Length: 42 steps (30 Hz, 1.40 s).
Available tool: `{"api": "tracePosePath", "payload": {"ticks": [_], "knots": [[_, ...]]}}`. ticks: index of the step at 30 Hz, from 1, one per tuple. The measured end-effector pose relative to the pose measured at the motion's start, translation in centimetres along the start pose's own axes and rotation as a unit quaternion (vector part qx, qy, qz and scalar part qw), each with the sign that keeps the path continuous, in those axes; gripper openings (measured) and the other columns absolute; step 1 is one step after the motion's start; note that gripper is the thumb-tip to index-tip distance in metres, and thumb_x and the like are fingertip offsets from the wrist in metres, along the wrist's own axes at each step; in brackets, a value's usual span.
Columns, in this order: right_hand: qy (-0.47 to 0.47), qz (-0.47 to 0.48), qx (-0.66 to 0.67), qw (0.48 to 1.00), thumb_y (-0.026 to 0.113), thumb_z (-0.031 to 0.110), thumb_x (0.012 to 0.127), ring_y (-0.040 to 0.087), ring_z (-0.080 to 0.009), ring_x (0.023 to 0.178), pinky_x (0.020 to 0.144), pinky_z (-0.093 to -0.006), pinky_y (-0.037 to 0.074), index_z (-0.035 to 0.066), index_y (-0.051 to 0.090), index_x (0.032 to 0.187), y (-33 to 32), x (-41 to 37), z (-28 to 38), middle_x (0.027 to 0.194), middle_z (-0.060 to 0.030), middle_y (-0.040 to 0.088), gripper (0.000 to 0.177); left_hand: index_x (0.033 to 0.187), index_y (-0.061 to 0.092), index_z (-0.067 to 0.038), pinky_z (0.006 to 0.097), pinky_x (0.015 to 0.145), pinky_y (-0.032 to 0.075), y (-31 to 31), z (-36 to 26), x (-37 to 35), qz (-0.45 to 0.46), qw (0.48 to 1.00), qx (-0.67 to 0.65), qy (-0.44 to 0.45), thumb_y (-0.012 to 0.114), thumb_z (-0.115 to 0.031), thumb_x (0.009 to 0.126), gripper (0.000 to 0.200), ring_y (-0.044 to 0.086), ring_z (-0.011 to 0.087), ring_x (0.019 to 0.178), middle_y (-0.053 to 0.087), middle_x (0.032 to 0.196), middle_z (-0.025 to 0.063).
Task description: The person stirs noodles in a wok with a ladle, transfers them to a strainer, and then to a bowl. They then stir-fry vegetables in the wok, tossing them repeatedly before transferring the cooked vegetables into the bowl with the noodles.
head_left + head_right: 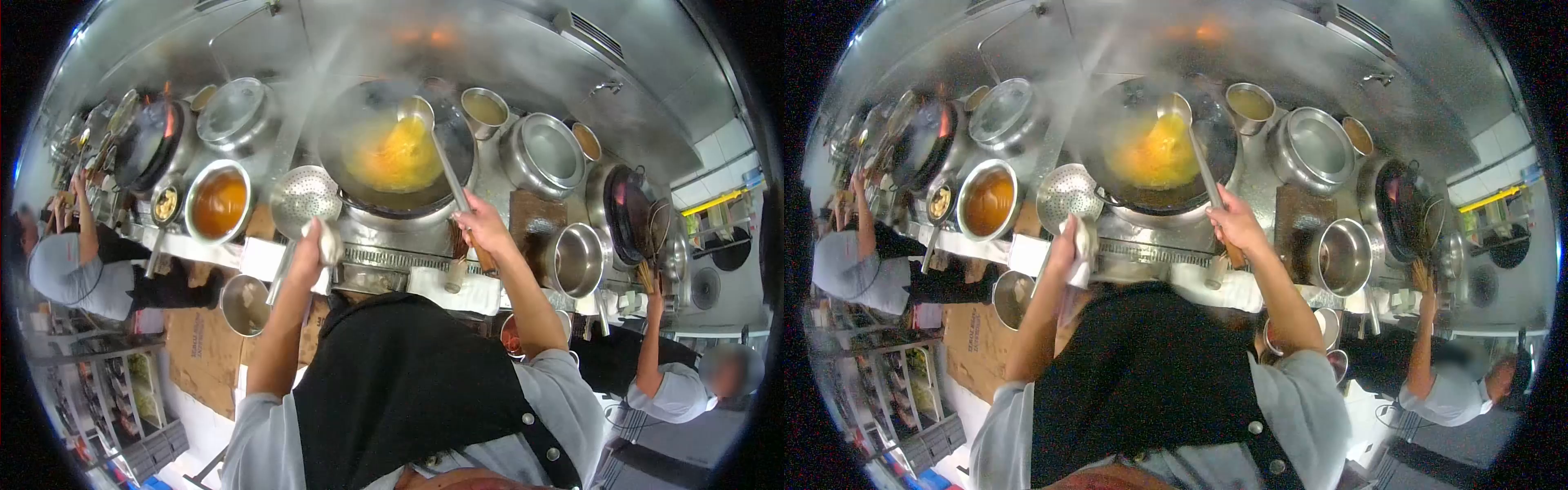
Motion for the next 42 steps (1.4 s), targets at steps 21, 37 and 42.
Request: {"api": "tracePosePath", "payload": {"ticks": [21, 37, 42], "knots": [[-0.16, -0.203, -0.149, 0.954, 0.065, 0.012, 0.098, 0.063, -0.0177, 0.086, 0.079, -0.0321, 0.053, 0.006, 0.037, 0.16, 0.7, -5.7, -7.2, 0.108, -0.0165, 0.07, 0.068, 0.094, 0.068, -0.012, 0.0355, 0.053, 0.039, 8.0, 0.9, 7.6, -0.077, 0.994, 0.058, -0.051, 0.065, -0.024, 0.092, 0.013, 0.061, 0.0166, 0.065, 0.068, 0.079, 0.0025], [-0.016, -0.087, -0.345, 0.935, 0.063, 0.024, 0.1, 0.061, -0.0381, 0.128, 0.112, -0.0431, 0.046, 0.013, 0.036, 0.162, -0.4, 0.0, -1.8, 0.143, -0.025, 0.06, 0.068, 0.102, 0.071, 0.003, 0.0326, 0.066, 0.055, -0.8, 7.5, -5.9, -0.02, 0.998, -0.06, -0.032, 0.071, -0.013, 0.093, 0.019, 0.07, 0.0211, 0.077, 0.073, 0.089, 0.012], [-0.037, -0.137, -0.243, 0.96, 0.06, 0.025, 0.103, 0.046, -0.0347, 0.146, 0.122, -0.0389, 0.034, 0.008, 0.033, 0.162, -4.6, 1.3, -1.4, 0.158, -0.0245, 0.046, 0.067, 0.11, 0.066, 0.002, 0.0328, 0.071, 0.055, -10.0, 12.2, -12.2, -0.134, 0.988, 0.061, -0.042, 0.071, -0.011, 0.09, 0.024, 0.068, 0.0209, 0.081, 0.072, 0.095, 0.0111]]}}
Point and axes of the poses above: each hand's wrist, its own x-axis towards the middle knuckle, its own y-axis out of the palm, z = x × y, the point moved 9 cm from there along x, towards the middle knuckle
